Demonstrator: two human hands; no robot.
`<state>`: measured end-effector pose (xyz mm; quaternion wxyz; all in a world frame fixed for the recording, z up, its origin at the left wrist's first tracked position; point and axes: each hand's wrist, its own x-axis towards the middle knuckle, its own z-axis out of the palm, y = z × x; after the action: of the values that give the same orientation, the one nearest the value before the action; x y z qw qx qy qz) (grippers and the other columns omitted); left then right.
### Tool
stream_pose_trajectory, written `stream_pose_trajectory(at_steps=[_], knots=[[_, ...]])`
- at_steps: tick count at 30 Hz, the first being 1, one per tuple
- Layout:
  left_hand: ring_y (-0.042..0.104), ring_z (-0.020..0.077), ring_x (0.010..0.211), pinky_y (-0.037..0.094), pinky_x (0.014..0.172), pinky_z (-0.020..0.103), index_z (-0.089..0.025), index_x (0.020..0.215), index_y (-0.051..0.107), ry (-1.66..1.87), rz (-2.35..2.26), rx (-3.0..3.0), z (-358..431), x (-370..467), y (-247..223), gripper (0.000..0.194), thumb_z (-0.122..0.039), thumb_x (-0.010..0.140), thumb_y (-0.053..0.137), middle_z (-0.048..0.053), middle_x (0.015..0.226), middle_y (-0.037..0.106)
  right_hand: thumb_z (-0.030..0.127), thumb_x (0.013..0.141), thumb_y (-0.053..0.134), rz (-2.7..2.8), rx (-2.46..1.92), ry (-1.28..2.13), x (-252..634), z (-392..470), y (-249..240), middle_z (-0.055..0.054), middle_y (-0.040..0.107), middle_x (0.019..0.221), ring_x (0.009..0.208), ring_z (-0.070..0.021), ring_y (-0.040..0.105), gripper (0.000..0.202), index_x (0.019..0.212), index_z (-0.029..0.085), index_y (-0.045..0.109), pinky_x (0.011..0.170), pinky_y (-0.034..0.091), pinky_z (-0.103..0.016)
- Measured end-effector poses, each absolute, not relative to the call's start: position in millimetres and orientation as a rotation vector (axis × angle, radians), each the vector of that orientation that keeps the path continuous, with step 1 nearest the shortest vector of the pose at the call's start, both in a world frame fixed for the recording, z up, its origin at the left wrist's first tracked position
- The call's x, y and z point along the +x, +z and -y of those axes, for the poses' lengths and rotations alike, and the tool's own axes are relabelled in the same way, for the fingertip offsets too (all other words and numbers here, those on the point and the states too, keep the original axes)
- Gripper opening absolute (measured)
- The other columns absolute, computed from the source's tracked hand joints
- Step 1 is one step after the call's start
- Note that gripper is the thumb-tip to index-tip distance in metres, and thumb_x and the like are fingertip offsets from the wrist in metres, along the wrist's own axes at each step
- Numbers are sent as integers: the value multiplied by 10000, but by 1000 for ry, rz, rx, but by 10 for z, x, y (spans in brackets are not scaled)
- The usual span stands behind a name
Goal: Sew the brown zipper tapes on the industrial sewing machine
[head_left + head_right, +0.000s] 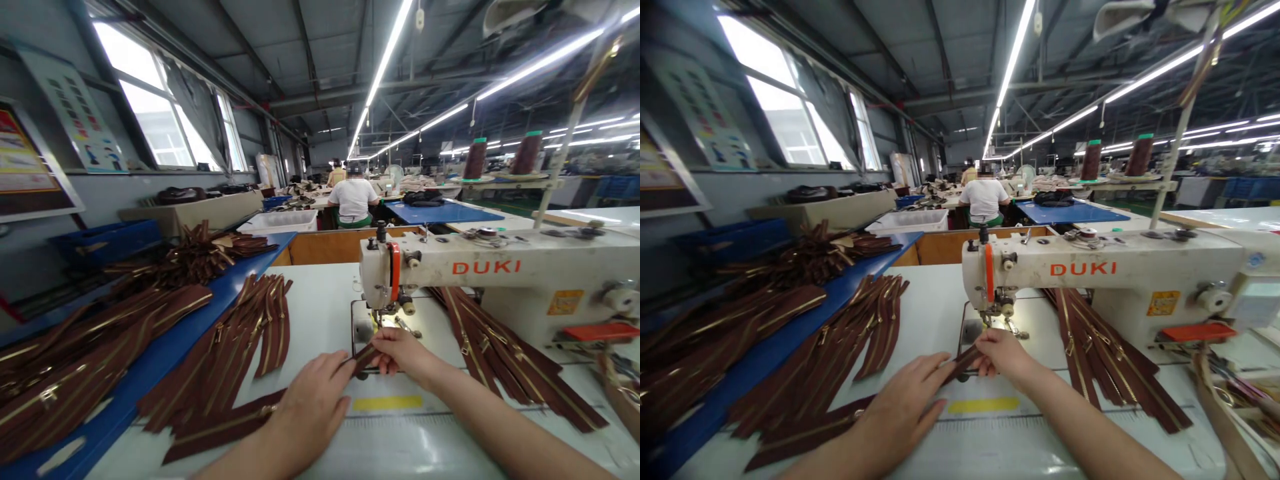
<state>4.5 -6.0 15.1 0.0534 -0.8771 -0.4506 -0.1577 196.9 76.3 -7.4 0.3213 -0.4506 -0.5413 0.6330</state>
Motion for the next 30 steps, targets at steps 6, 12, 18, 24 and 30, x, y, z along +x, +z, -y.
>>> stream_pose_trajectory(at_steps=[6, 12, 18, 24, 30], knots=[[610, 229, 859, 535, 788, 381, -147, 1023, 577, -481, 1166, -2688, -234, 436, -7, 210, -53, 867, 472, 75, 926, 648, 407, 778, 613, 1468, -1152, 1675, 2017, -784, -101, 18, 601, 529, 393, -81, 530, 267, 720, 164, 517, 377, 355, -174], [603, 216, 866, 543, 793, 371, -171, 938, 592, -595, 1225, -2716, -362, 406, -75, 249, 5, 847, 440, 59, 913, 640, 264, 820, 554, 1545, -1260, 1537, 2058, -912, -126, 59, 553, 487, 349, -66, 485, 138, 725, 168, 529, 373, 343, -165], [606, 211, 882, 545, 812, 371, -164, 919, 631, -801, 1313, -2735, -420, 396, -103, 267, 13, 820, 457, 59, 930, 641, 83, 810, 484, 1678, -1263, 1257, 2249, -848, -70, 48, 546, 594, 482, -89, 514, 137, 795, 172, 588, 478, 381, -202], [608, 213, 845, 550, 768, 373, -161, 883, 656, -907, 1343, -2745, -460, 426, -104, 215, -21, 828, 502, 53, 878, 649, -45, 697, 518, 2130, -949, 637, 2376, -736, -80, -18, 619, 884, 882, -157, 564, 373, 913, 209, 684, 803, 436, -272], [613, 200, 825, 539, 752, 351, -174, 834, 664, -1019, 1413, -2736, -487, 422, -105, 197, -49, 822, 512, 42, 849, 657, 76, 806, 602, 2199, -932, 488, 2349, -834, -182, -31, 627, 806, 811, -155, 570, 158, 858, 188, 701, 738, 436, -253]])
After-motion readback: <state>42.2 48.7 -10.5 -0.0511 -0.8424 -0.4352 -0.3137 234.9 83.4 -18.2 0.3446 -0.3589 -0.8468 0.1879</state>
